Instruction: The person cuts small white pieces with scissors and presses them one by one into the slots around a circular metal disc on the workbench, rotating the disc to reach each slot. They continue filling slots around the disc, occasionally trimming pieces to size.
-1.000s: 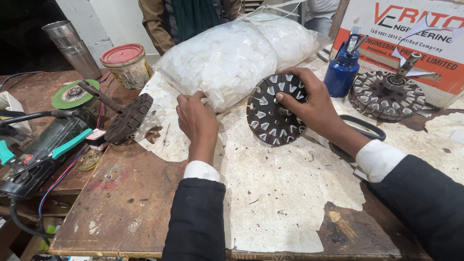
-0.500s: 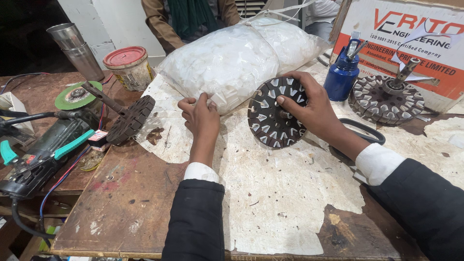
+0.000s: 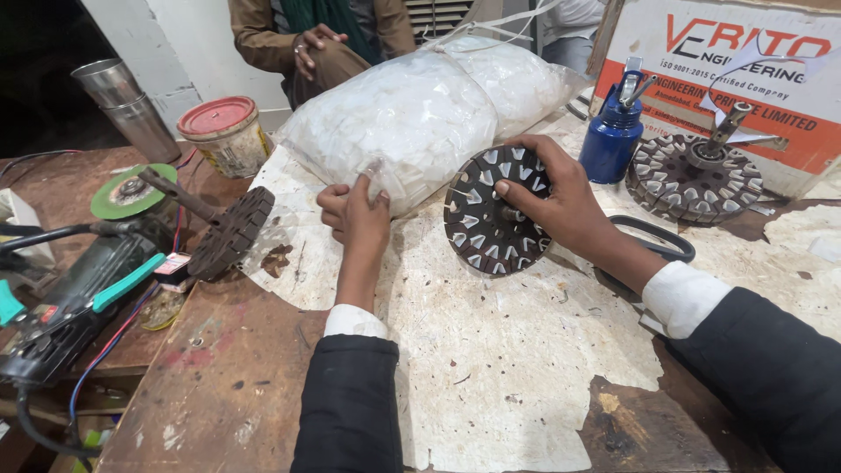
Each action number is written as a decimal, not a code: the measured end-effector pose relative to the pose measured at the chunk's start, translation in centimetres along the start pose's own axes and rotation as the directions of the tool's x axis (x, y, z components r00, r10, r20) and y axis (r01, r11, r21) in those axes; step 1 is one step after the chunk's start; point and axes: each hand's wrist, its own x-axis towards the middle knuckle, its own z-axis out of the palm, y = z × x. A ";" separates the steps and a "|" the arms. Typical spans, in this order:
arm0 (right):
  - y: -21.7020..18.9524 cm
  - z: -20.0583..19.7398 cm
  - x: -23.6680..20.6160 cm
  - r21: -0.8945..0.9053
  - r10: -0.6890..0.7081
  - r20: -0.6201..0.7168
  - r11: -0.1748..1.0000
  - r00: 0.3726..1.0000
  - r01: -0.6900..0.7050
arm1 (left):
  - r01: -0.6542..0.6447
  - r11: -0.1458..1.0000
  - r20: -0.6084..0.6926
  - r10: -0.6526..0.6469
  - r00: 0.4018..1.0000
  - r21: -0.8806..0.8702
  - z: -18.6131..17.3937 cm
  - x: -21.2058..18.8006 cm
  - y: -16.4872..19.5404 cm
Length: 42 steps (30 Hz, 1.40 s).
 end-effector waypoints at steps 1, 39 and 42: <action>0.1 0.0 0.0 -0.002 -0.015 -0.007 1.000 1.000 0.015 | -0.023 1.000 -0.014 0.023 1.000 -0.008 0.0 0.1 -0.1; -0.6 -0.1 0.3 -0.485 -0.351 -0.136 0.839 0.927 0.246 | -0.265 0.432 0.003 0.527 0.850 -0.862 0.1 -0.5 1.7; -1.6 -0.3 0.2 -0.531 -0.457 -0.181 0.791 0.871 0.305 | -0.119 0.480 0.158 0.498 0.852 -0.869 0.7 -1.4 2.1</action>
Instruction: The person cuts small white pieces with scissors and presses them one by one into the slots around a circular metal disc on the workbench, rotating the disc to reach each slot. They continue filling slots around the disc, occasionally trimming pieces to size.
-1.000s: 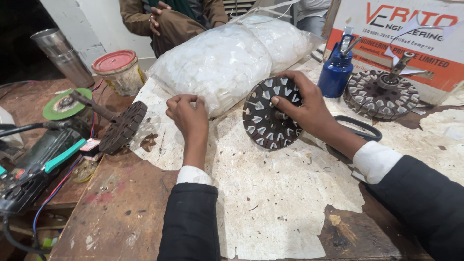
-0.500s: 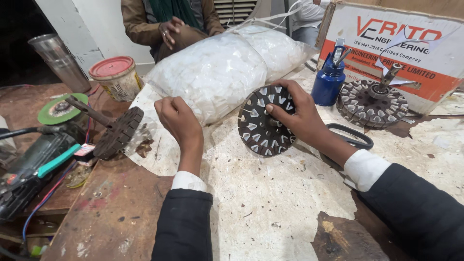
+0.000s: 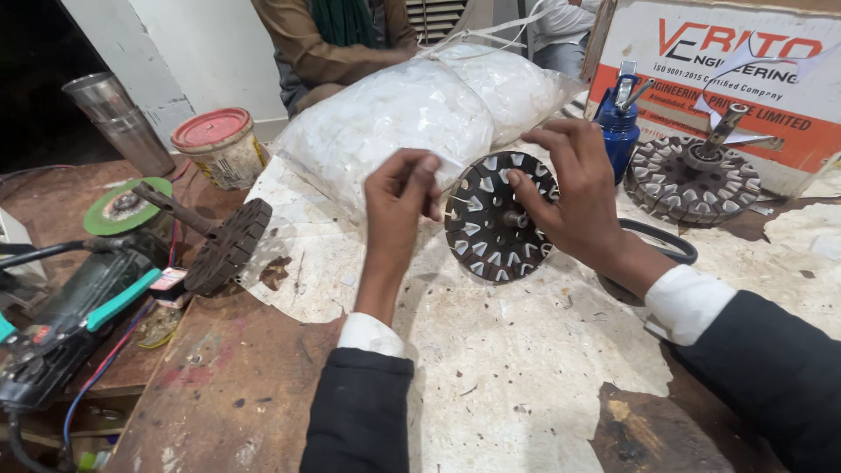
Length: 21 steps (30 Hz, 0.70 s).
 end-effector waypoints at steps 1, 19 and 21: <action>-0.3 0.1 0.2 0.048 -0.022 0.018 0.999 1.000 0.021 | -0.021 0.999 0.037 0.020 0.999 0.025 0.3 -0.1 0.0; -3.0 -0.6 2.0 0.505 0.260 0.203 0.798 0.944 -0.328 | -0.120 0.989 0.075 0.113 0.991 0.090 2.4 -1.1 0.4; -2.8 -0.9 2.0 0.395 0.058 0.117 0.913 0.991 -0.100 | -0.130 0.988 0.084 0.123 0.989 0.082 2.6 -1.1 0.0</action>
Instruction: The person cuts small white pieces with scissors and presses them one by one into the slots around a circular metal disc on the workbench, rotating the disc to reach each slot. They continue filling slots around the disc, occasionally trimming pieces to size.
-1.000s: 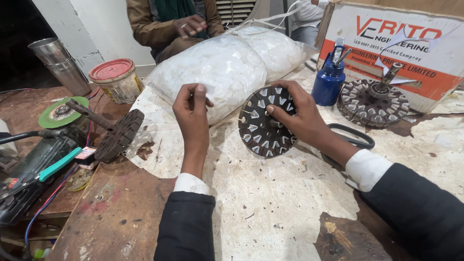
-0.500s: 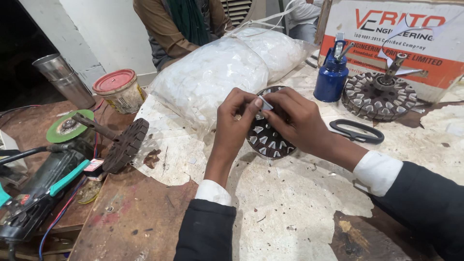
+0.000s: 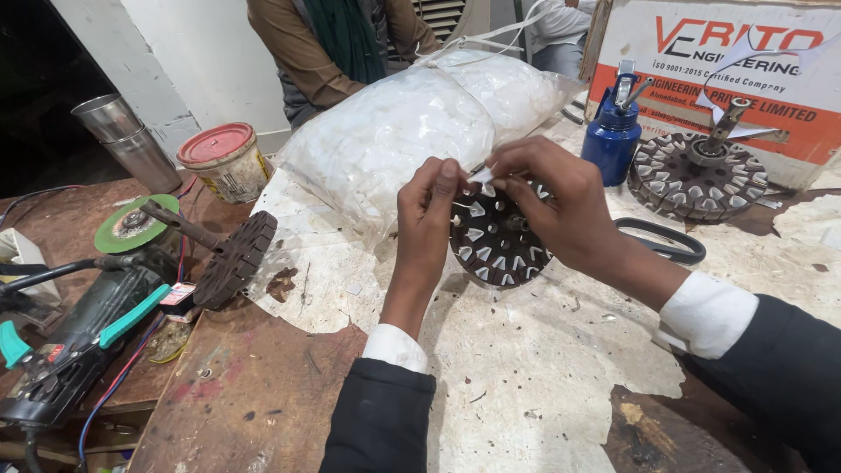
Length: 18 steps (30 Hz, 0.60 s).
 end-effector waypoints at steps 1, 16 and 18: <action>0.0 0.0 -0.1 -0.028 -0.006 0.001 1.000 1.000 0.006 | -0.032 0.999 0.021 0.031 0.999 0.030 0.0 0.0 -0.1; -0.6 0.7 0.2 0.383 0.384 0.127 0.831 0.914 -0.403 | -0.133 0.985 0.050 0.128 0.991 0.114 -0.1 -0.2 0.4; -0.5 0.6 0.3 0.308 0.395 0.105 0.859 0.912 -0.408 | -0.207 0.961 0.039 0.203 0.978 0.182 0.2 -0.3 0.6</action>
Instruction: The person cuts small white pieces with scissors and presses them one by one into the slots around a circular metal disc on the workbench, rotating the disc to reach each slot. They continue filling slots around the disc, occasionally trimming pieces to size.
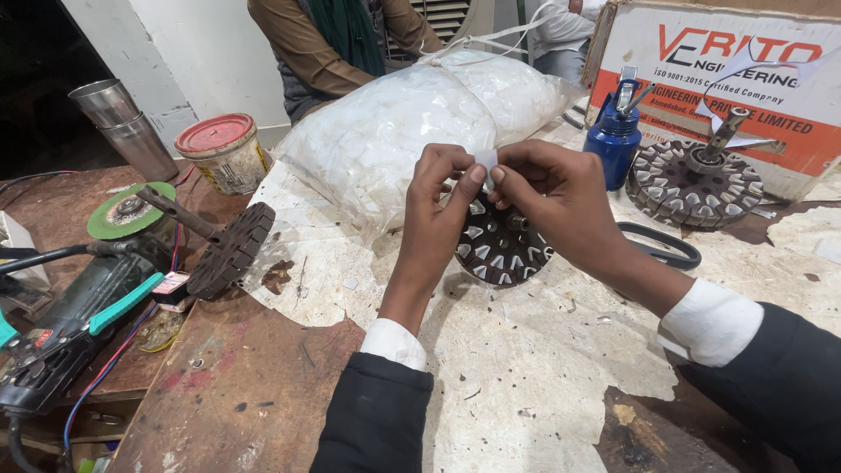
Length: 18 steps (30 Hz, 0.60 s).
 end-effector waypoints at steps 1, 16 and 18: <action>0.0 -0.1 0.1 -0.011 0.007 -0.005 1.000 1.000 -0.007 | -0.007 0.999 -0.024 0.008 1.000 0.048 0.1 0.0 0.1; -0.1 -0.1 -0.3 -0.080 -0.073 0.043 0.994 0.996 0.076 | 0.015 0.984 -0.156 0.014 0.988 0.178 1.8 -1.1 0.0; -0.1 -0.1 -0.3 -0.066 -0.063 0.047 0.996 0.997 0.066 | 0.005 0.981 -0.156 0.026 0.987 0.192 2.1 -1.2 0.0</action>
